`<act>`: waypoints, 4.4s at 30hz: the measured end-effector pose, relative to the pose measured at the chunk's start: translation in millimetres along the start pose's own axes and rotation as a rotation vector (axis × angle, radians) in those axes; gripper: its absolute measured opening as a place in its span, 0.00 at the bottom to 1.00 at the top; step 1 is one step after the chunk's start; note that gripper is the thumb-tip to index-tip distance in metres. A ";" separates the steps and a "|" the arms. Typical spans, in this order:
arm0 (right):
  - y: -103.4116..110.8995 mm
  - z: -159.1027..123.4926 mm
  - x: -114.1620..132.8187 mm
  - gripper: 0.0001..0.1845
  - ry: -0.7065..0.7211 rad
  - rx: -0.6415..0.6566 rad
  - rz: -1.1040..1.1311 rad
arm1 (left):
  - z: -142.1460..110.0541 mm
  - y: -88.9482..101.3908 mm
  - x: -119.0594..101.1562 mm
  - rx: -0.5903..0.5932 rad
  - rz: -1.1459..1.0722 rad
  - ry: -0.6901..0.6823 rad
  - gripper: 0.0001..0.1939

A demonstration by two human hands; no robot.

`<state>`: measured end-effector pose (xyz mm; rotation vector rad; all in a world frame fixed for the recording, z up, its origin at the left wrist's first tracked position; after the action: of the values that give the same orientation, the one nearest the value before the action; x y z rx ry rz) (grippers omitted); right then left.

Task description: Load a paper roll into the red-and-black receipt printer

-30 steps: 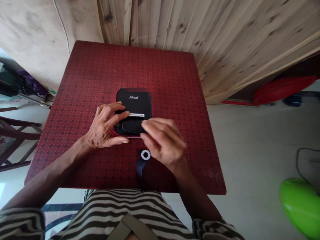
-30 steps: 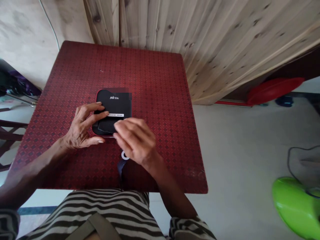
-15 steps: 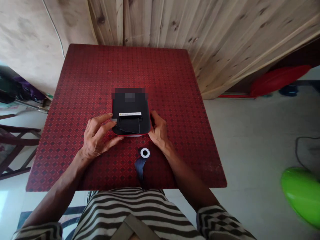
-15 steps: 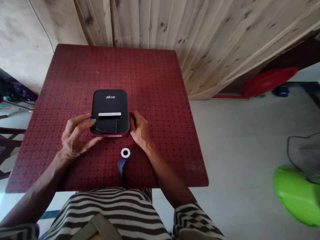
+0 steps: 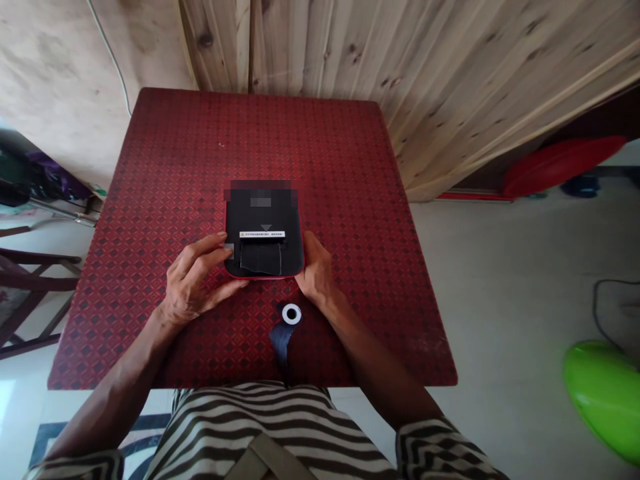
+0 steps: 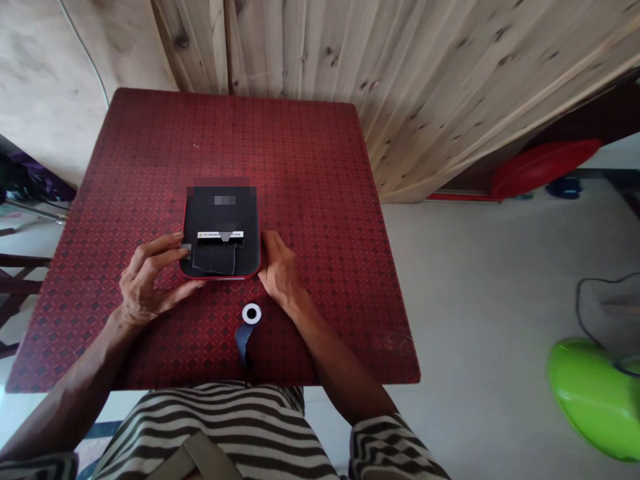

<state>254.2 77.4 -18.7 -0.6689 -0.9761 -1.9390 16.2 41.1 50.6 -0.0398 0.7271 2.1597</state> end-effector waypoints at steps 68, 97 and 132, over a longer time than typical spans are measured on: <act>78.4 28.0 -43.4 0.17 -0.410 0.026 0.125 | -3.8 -7.9 6.6 0.036 -0.108 0.126 0.32; 66.3 -19.4 103.4 0.21 0.009 0.379 0.045 | -6.4 -10.4 4.7 0.067 -0.130 0.149 0.33; 2.8 83.6 108.9 0.17 0.334 0.685 -0.115 | -2.1 -2.9 11.7 0.112 -0.220 0.294 0.38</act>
<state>209.1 97.3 109.5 0.0998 -1.3686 -1.5827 10.3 49.7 44.3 -0.3681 0.9628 1.9201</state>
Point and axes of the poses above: each hand's wrist, its own z-axis towards the middle knuckle, its own y-axis out of the back of the hand, x = y × z, the point moved 6 cm from there along z, towards the middle knuckle, and after that the axes turned 13 degrees about -x, right-handed, at the moved point
